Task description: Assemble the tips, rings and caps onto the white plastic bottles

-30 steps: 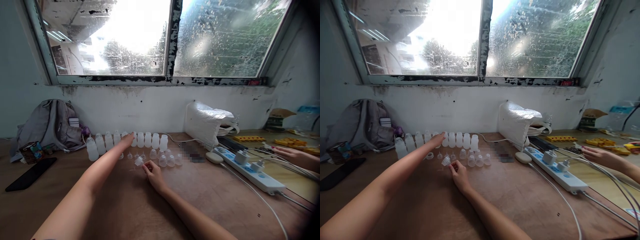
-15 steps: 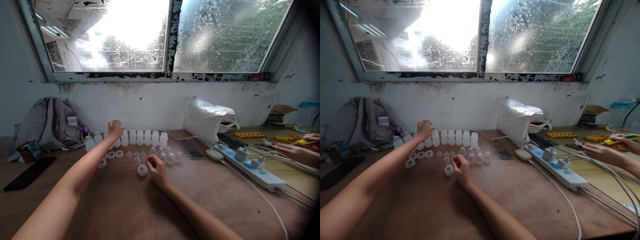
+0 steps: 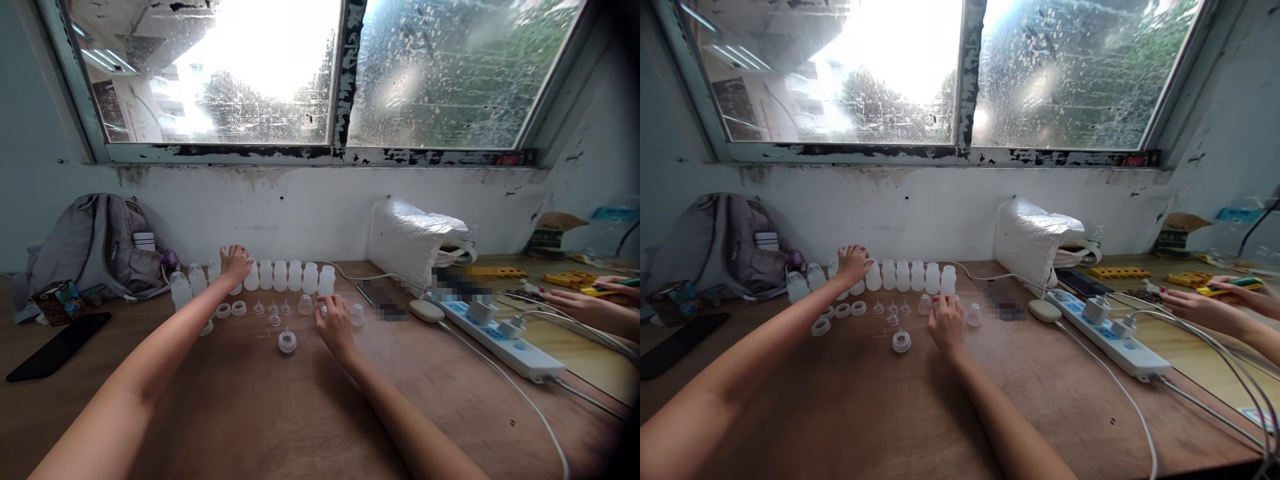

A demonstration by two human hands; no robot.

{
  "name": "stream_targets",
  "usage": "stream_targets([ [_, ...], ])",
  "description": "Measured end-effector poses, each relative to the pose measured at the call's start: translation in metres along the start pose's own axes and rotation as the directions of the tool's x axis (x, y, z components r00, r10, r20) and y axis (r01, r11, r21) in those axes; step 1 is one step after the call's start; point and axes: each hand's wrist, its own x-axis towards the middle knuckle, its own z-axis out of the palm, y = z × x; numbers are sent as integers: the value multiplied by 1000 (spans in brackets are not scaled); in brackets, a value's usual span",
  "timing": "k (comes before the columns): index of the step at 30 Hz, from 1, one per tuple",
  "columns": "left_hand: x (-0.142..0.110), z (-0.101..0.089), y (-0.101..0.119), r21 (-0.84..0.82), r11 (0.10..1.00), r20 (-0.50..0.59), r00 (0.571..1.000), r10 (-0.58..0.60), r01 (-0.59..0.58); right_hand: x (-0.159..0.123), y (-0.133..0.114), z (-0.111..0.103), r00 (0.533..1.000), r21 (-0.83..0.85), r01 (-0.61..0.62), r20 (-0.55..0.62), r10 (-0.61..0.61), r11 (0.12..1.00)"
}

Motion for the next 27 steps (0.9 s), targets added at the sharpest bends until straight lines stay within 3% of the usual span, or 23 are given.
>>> stream_targets([
  [3, -14, -21, 4, -87, 996, -101, 995, -11, 2, 4, 6, -3, 998, -156, -59, 13, 62, 986],
  [5, -31, -36, 7, -236, 972, -194, 980, -48, 0, 6, 7, -7, 996, -213, -81, 27, 89, 974],
  [7, -54, -48, 12, -447, 894, -219, 967, -134, 22, 7, 8, -10, 992, -250, -86, 67, 106, 964],
  [11, -105, -57, 25, -813, 562, -34, 950, -311, 155, 7, 10, -11, 979, -282, -56, 175, 108, 958],
  [14, -133, -53, 35, -914, 321, 123, 925, -358, 246, 7, 14, -7, 971, -238, -45, 220, 99, 970],
  [17, -149, -46, 39, -937, 179, 216, 901, -377, 300, 9, 17, -3, 971, -75, -54, 230, 70, 996],
  [20, -157, -43, 39, -924, 241, 204, 917, -344, 296, 12, 14, -2, 969, 260, -143, 231, 82, 955],
  [23, -161, -44, 38, -888, 421, 115, 976, -185, 185, 12, 4, -5, 943, 612, -306, 302, 142, 730],
  [25, -163, -44, 39, -857, 499, 93, 992, -90, 125, 8, -6, -7, 926, 744, -367, 346, 149, 559],
  [27, -166, -43, 41, -822, 554, 134, 991, -30, 128, 4, -16, -10, 923, 807, -383, 357, 146, 449],
])
